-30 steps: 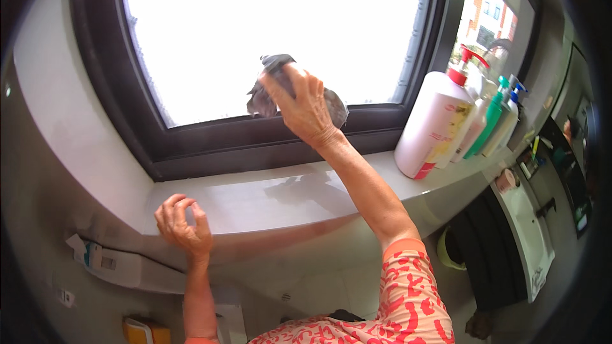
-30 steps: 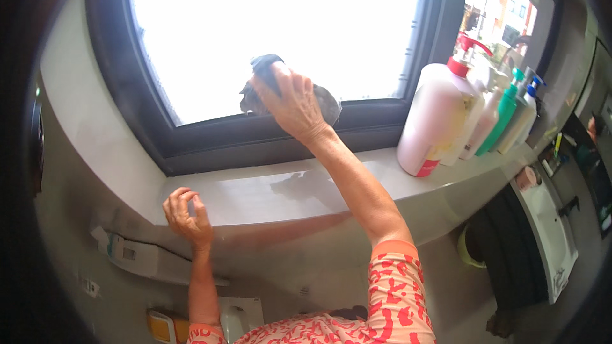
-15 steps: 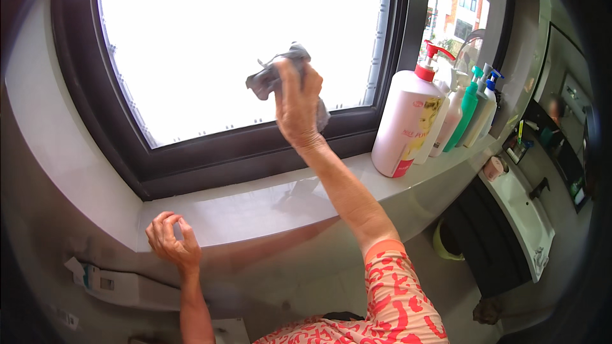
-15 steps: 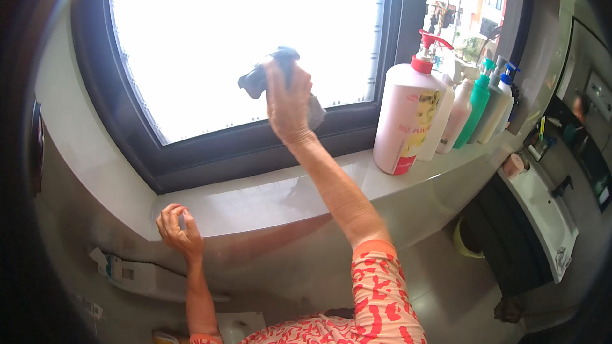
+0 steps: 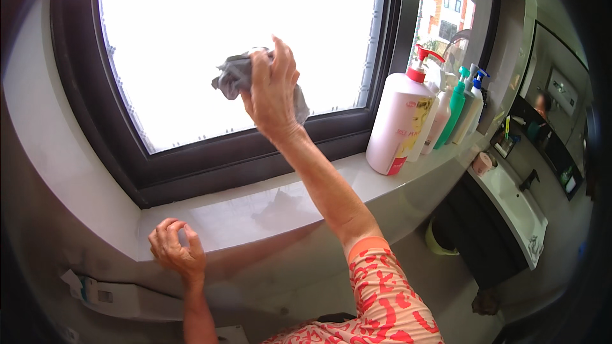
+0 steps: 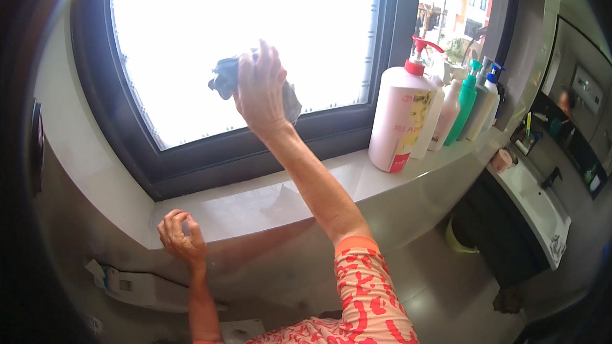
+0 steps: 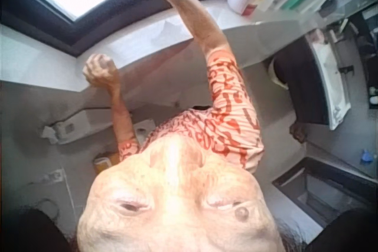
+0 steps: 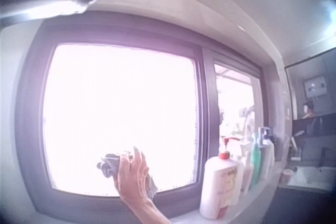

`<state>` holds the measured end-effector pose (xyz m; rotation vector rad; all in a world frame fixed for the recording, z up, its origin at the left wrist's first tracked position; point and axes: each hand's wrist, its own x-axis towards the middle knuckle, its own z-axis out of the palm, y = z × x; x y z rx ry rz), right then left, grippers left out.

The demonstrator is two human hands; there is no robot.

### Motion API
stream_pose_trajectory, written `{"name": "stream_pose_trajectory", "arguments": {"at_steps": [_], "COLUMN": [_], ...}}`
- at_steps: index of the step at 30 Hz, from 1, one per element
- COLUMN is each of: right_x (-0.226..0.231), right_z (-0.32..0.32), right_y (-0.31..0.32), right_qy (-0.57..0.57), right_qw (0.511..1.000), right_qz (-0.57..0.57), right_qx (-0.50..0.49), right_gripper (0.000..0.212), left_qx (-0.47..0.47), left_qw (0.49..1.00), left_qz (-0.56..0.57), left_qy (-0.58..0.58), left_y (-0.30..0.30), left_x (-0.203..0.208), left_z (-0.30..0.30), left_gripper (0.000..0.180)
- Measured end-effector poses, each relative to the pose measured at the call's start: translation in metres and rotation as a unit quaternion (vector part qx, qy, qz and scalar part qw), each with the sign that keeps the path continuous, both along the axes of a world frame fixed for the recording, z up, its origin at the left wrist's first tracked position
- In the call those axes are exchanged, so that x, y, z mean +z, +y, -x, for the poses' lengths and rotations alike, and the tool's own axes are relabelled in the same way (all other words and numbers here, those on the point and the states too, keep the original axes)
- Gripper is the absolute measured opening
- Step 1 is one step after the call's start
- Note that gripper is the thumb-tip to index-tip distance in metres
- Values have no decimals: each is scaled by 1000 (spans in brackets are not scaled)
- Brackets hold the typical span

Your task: The person cleans a bathroom sink and surrounding areas using a grey cloth. They wipe the sink basin, the countertop, the window sill, and the wall above the toilet. The person also picks up and wipes a large pink bottle of liquid soap before placing it back on the window sill.

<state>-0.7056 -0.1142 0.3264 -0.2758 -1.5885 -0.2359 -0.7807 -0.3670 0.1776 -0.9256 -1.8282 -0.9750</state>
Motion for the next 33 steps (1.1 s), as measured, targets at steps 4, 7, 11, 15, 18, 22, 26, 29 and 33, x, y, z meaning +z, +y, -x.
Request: {"name": "stream_pose_trajectory", "arguments": {"at_steps": [4, 7, 11, 15, 18, 22, 26, 29, 33], "right_x": [-4, -10, -21, -51, -52, -4, 32, 24, -1], "right_z": [5, 14, 9, 8, -6, -38, -73, -54, -24], "right_y": [2, -7, -13, -17, -10, 42, 93, 81, 48], "right_qy": [-75, -100, -89, -129, -216, 51, 176, 131, 7], "right_qw": [996, 991, 995, 988, 971, 996, 971, 983, 992], "right_qz": [15, 26, -1, -73, -97, -49, 26, 21, -93], "right_qx": [-49, -81, -42, -41, -3, 45, -161, -130, -89], "right_gripper": [61, 60, 37, 35, 37, 50, 56, 60, 47], "left_qx": [-4, -3, 4, 8, 11, 11, 0, 6, 9], "left_qw": [1000, 1000, 1000, 1000, 1000, 1000, 1000, 1000, 1000], "left_qz": [-2, 6, -2, -15, -22, -11, -9, -13, -8], "left_qy": [3, -2, 6, 7, 14, 0, -7, -3, -14], "left_y": [-1, -9, -4, 2, -1, -2, 3, 1, -2], "left_x": [-1, -1, -2, -1, -1, -1, -1, -2, -2], "left_z": [1, 4, 6, 3, 6, 4, 0, 2, 2], "left_gripper": [7, 6, 3, 1, 2, 5, 7, 8, 7]}}
